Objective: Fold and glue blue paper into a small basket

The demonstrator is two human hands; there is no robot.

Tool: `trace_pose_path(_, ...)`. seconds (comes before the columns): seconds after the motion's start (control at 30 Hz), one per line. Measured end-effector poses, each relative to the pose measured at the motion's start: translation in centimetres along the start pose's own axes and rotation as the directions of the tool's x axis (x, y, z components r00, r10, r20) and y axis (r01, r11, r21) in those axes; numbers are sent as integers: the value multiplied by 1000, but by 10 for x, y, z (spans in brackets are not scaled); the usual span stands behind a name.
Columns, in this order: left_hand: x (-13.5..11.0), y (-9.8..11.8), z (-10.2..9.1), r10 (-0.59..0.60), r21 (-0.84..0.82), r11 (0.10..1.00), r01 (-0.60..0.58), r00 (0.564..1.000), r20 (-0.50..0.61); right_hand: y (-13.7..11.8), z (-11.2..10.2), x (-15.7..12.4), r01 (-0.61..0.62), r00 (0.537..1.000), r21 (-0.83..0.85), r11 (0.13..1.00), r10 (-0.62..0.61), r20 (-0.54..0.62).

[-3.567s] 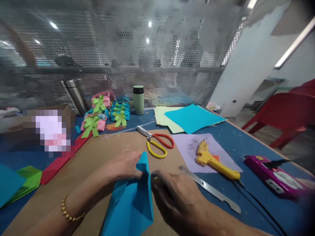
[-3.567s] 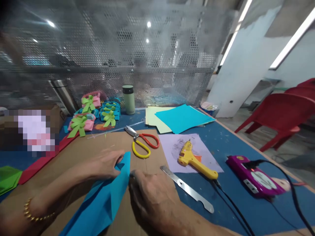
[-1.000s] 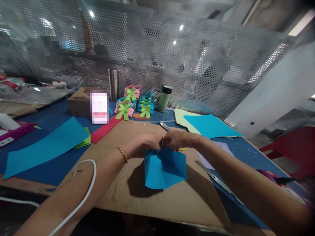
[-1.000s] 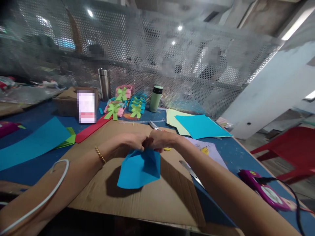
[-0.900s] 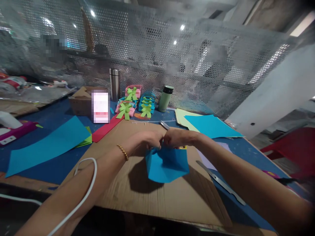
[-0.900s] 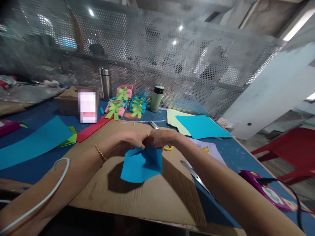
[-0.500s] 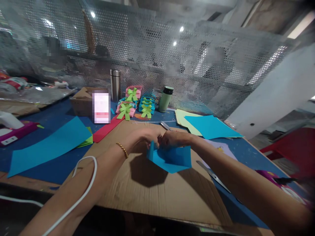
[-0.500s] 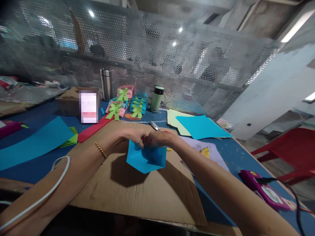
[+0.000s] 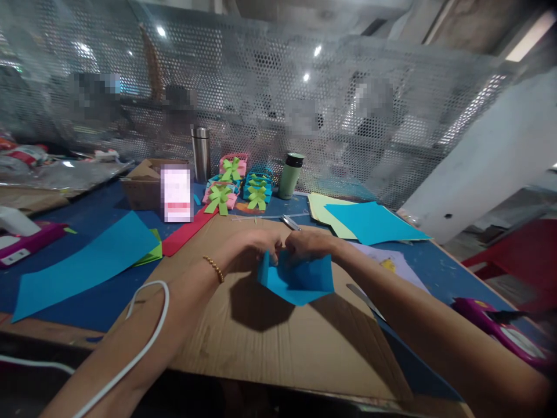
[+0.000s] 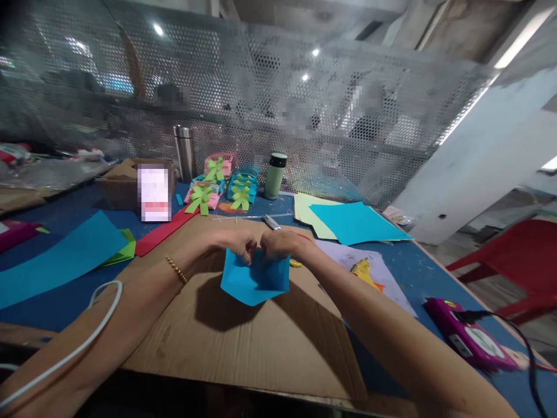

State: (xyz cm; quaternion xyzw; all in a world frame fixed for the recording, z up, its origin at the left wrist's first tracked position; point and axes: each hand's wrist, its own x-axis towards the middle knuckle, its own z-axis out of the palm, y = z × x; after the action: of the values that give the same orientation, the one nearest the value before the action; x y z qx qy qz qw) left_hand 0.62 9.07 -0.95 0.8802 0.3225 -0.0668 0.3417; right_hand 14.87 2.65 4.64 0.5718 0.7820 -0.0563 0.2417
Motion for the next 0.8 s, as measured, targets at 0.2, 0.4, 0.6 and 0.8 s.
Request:
trace_pose_path(0.2,-1,0,-3,9,-13,1000,-9,1000,21,0,-2,2,1,1000,-33,999,-1,-8)
trace_pose_path(0.4,-7,3,-3,2,-27,1000,-2,1000,6,4,-1,5,19,1000,-35,999,-19,5)
trace_pose_path(0.6,1,-2,3,30,-27,999,-30,1000,2,0,-2,3,2,1000,-24,1000,-2,10)
trace_pose_path(0.8,9,-6,8,12,28,1000,-11,999,-40,-3,-6,-6,-28,999,-18,999,27,-44)
